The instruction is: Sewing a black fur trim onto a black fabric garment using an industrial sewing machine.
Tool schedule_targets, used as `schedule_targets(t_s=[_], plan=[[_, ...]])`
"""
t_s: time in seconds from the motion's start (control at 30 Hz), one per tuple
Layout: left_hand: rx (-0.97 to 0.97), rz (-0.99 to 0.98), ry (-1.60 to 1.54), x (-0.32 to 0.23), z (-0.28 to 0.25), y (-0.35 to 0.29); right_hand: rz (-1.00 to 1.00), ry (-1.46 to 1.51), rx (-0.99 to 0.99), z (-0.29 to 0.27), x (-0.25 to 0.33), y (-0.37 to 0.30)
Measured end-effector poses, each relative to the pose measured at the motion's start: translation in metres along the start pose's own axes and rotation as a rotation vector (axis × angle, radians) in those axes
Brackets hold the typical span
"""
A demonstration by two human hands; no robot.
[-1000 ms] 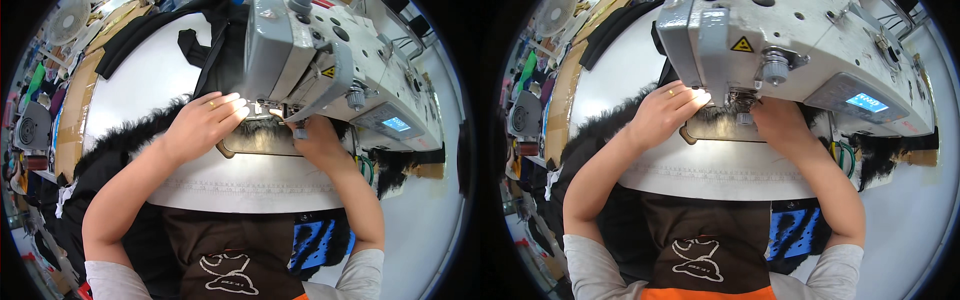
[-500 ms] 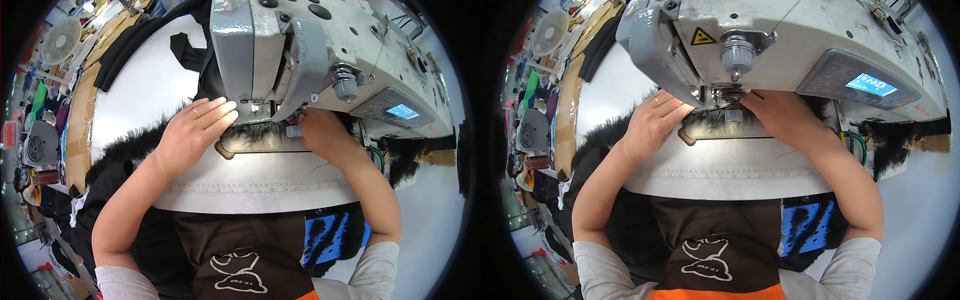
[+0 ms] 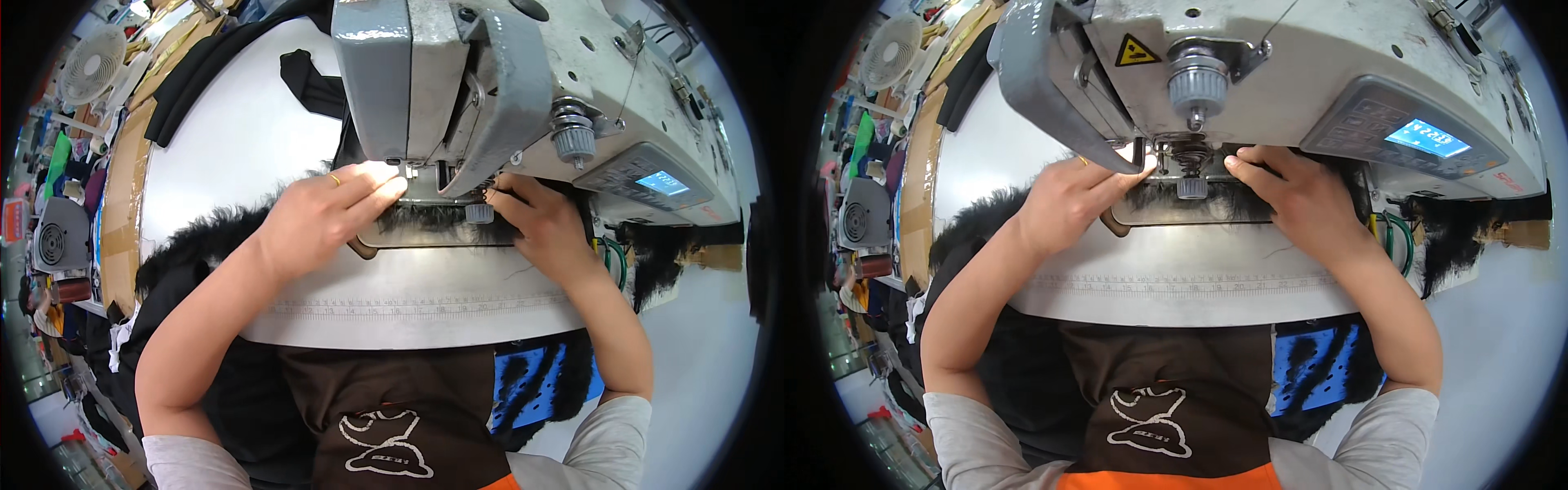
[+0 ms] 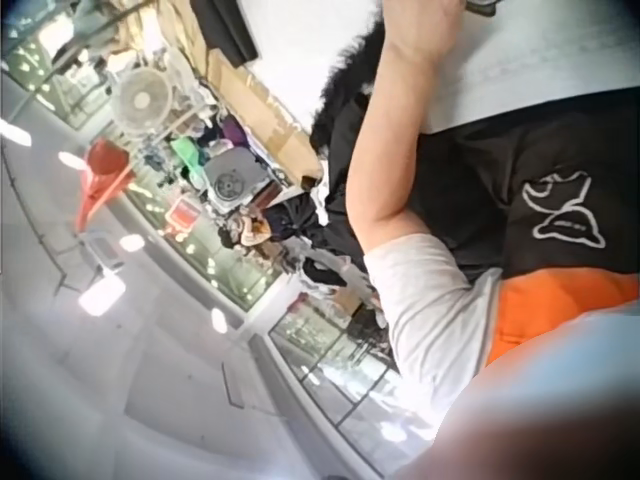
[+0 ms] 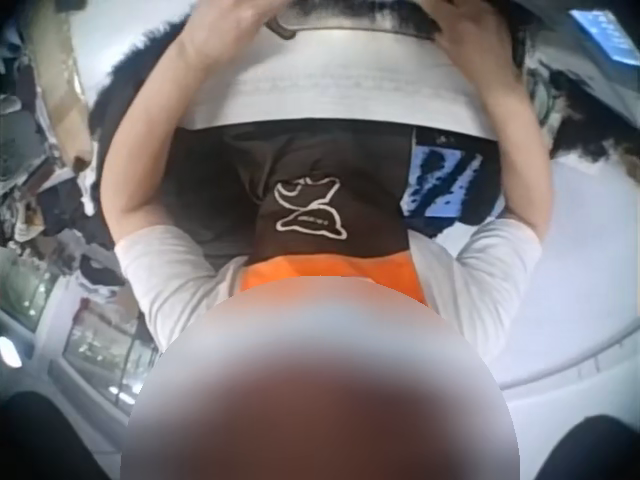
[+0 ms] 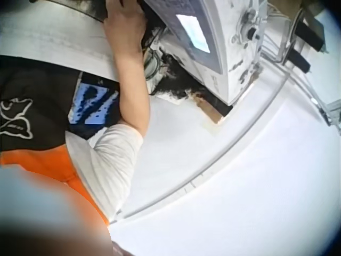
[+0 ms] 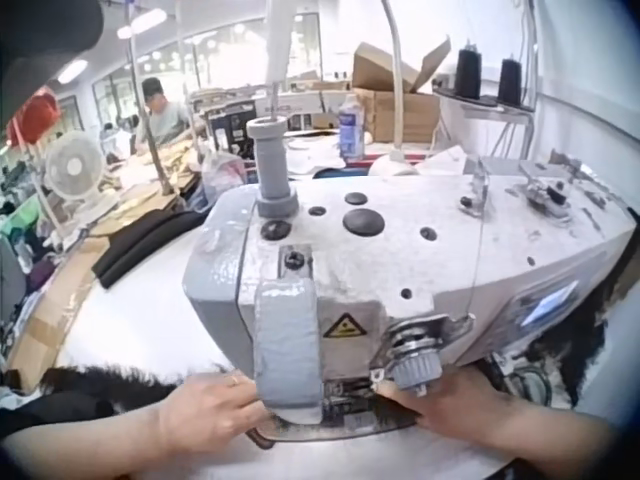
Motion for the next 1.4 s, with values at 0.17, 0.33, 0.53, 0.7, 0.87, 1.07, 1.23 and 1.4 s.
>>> schedule_targets(t_s=[0.17, 0.33, 0.53, 0.7, 0.87, 1.07, 1.23, 1.4], plan=[[-0.083, -0.058, 0.029, 0.01, 0.003, -0.003, -0.006, 0.009, -0.007, 0.0, 0.0, -0.001], [-0.118, -0.072, 0.002, 0.013, 0.003, 0.001, -0.008, 0.038, 0.004, -0.001, -0.002, 0.0], [0.001, -0.227, -0.021, 0.023, -0.005, 0.017, -0.009, 0.075, 0.009, -0.001, -0.005, 0.001], [0.028, -0.117, 0.059, 0.034, 0.0, 0.017, 0.016, 0.091, 0.033, 0.0, -0.006, 0.0], [0.031, -0.176, -0.089, 0.024, -0.01, 0.015, 0.008, 0.122, 0.023, -0.001, -0.007, 0.0], [0.078, -0.044, 0.069, 0.003, -0.006, 0.012, 0.016, 0.112, 0.03, 0.0, -0.007, -0.001], [-0.017, 0.083, -0.028, 0.001, -0.003, -0.002, -0.024, 0.003, 0.023, -0.002, 0.0, 0.002], [0.035, -0.003, -0.019, 0.014, -0.004, -0.006, -0.086, -0.159, 0.076, -0.004, -0.002, 0.001]])
Point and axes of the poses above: each hand's wrist, its own y-axis towards the middle knuckle, its own z-axis out of the palm, x = y × z, the point moved 5 cm from there along y, towards the middle knuckle, and after that the axes turned 7 degrees about -y, right-handed, at the moved point
